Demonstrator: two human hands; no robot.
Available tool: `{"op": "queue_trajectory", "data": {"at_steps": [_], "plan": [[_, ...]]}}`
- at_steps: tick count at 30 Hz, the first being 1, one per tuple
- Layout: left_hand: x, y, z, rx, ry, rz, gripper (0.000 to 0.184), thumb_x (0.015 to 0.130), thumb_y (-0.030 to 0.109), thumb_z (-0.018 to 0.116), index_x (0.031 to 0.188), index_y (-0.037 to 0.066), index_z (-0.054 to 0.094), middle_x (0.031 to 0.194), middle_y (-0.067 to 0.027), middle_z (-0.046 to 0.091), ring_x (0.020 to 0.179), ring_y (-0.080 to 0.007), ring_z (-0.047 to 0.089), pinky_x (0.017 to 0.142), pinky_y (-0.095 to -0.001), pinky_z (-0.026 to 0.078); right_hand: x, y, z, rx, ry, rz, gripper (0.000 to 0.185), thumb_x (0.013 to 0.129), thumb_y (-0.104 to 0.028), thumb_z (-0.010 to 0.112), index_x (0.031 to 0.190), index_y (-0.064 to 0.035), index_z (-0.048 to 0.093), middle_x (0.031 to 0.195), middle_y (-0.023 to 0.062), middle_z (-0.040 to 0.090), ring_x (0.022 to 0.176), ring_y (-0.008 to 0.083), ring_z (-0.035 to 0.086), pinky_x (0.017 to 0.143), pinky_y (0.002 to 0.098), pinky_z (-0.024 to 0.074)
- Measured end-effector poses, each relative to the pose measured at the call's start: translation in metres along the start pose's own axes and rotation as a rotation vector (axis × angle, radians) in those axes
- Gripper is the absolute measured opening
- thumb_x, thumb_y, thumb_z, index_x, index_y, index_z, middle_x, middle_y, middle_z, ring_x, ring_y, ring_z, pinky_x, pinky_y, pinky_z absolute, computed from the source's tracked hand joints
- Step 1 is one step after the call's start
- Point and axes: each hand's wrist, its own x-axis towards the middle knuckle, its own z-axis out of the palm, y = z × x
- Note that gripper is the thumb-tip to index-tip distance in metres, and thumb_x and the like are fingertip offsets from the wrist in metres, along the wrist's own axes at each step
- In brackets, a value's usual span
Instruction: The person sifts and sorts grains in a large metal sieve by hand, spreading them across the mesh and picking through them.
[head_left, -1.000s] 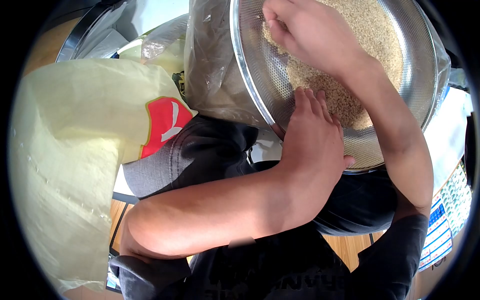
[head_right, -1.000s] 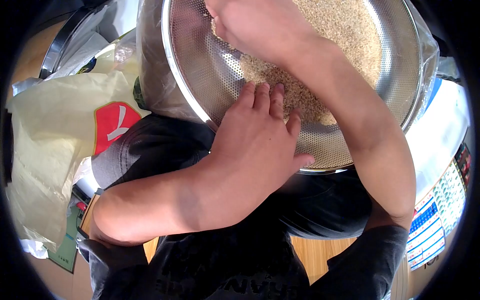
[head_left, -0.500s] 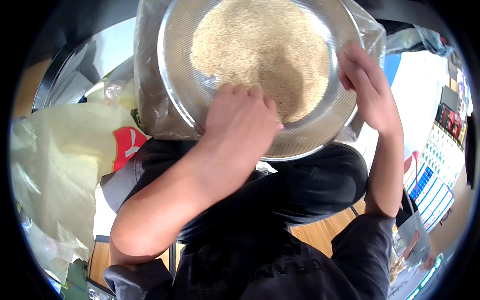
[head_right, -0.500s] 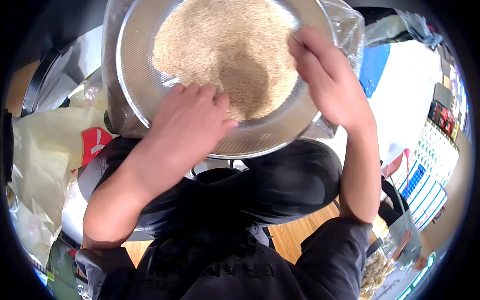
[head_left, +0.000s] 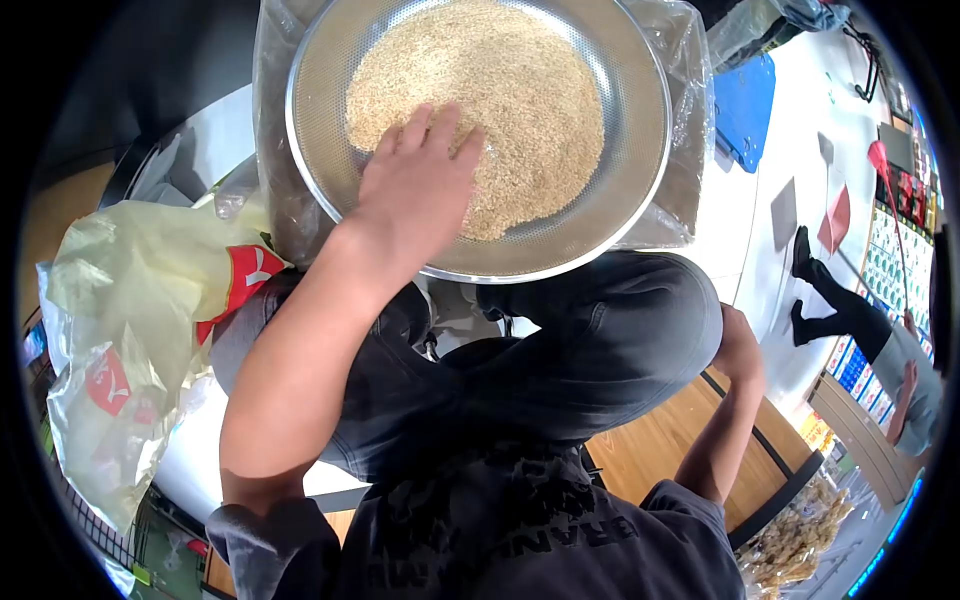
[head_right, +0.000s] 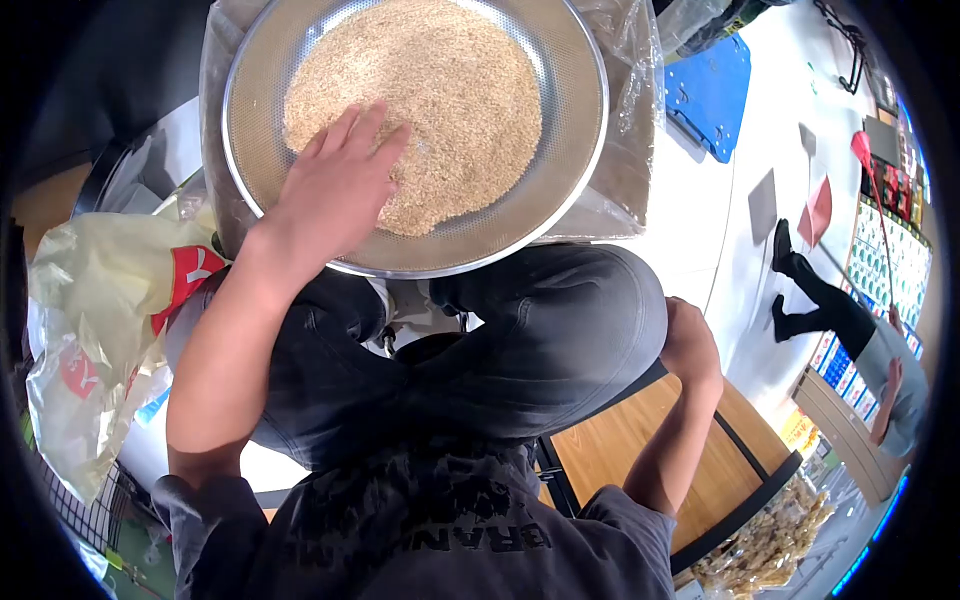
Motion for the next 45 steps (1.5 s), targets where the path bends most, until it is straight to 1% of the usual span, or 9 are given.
{"op": "queue_trajectory", "data": {"at_steps": [4,6,11,16,18,21,24,30,45], "plan": [[0.005,-0.009,-0.008,-0.001,-0.011,-0.022,0.053,0.108,0.019,0.050,0.159,0.008,0.045,0.170,-0.0220,0.030,0.158,-0.0393,0.028,0.128,-0.0527,0.029,0.001,0.003,0.007,-0.164,0.070,0.062,0.021,0.083,0.001,0.067,0.101,-0.0022,0.076,0.107,0.0193,0.072,0.104,0.0420,0.069,0.085,0.0490,0.0541],[0.007,-0.016,-0.011,0.046,0.009,-0.086,0.066,0.097,-0.002,0.055,0.159,0.016,0.046,0.170,-0.0145,0.034,0.158,-0.0345,0.030,0.128,-0.0515,0.030,0.004,-0.013,-0.008,-0.352,0.139,0.175,0.019,0.092,-0.004,0.061,0.103,-0.0057,0.076,0.110,0.0180,0.071,0.105,0.0403,0.069,0.087,0.0497,0.0546],[0.013,-0.027,-0.008,0.017,0.008,-0.063,0.067,0.095,-0.005,0.050,0.159,0.016,0.047,0.171,-0.0128,0.034,0.158,-0.0332,0.032,0.128,-0.0486,0.030,0.006,-0.111,-0.062,-0.249,0.599,-0.142,0.026,0.106,-0.003,0.051,0.125,-0.0038,0.069,0.107,0.0194,0.071,0.097,0.0335,0.071,0.085,0.0422,0.0538],[0.018,-0.032,-0.005,-0.014,0.015,-0.022,0.059,0.097,0.000,0.051,0.154,0.014,0.053,0.169,-0.0129,0.037,0.157,-0.0330,0.033,0.128,-0.0469,0.031,0.031,-0.222,-0.068,-0.049,0.441,-0.573,0.030,0.102,-0.002,0.055,0.129,-0.0024,0.068,0.112,0.0192,0.067,0.102,0.0349,0.069,0.088,0.0412,0.0536],[0.017,-0.031,0.002,-0.074,0.207,0.072,0.045,0.096,0.004,0.057,0.140,0.009,0.066,0.157,-0.0144,0.053,0.147,-0.0349,0.048,0.120,-0.0446,0.042,0.060,-0.234,-0.047,-0.187,0.343,-0.698,0.028,0.100,-0.007,0.059,0.126,-0.0042,0.069,0.112,0.0165,0.069,0.102,0.0371,0.068,0.087,0.0458,0.0539],[0.029,-0.019,-0.012,-0.195,0.050,0.163,0.032,0.095,0.007,0.061,0.124,0.006,0.075,0.134,-0.0143,0.067,0.126,-0.0352,0.063,0.105,-0.0427,0.052,0.126,-0.227,-0.002,-0.366,0.491,-0.884,0.024,0.092,-0.005,0.061,0.111,-0.0076,0.075,0.100,0.0119,0.074,0.098,0.0314,0.073,0.081,0.0426,0.0590],[0.024,-0.014,-0.010,-0.196,0.024,0.220,0.025,0.093,0.006,0.063,0.113,0.005,0.078,0.114,-0.0132,0.071,0.111,-0.0341,0.068,0.095,-0.0420,0.055,0.148,-0.230,0.010,-0.287,0.395,-0.840,0.018,0.091,-0.006,0.062,0.102,-0.0075,0.076,0.095,0.0117,0.074,0.095,0.0315,0.073,0.079,0.0435,0.0595],[0.017,-0.016,-0.015,0.015,-0.128,0.234,0.026,0.088,0.004,0.063,0.109,0.005,0.078,0.108,-0.0127,0.071,0.108,-0.0338,0.068,0.093,-0.0435,0.055,0.152,-0.229,0.026,-0.259,0.216,-0.785,0.007,0.088,-0.007,0.075,0.095,-0.0078,0.076,0.098,0.0081,0.071,0.099,0.0317,0.069,0.084,0.0437,0.0565],[0.015,-0.015,-0.017,-0.027,-0.230,0.177,0.020,0.089,0.006,0.062,0.103,0.003,0.077,0.098,-0.0172,0.071,0.101,-0.0370,0.070,0.088,-0.0453,0.056,0.160,-0.228,0.030,-0.305,0.210,-0.815,0.007,0.085,-0.006,0.071,0.092,-0.0070,0.074,0.095,0.0120,0.073,0.096,0.0323,0.072,0.080,0.0434,0.0585]]}}
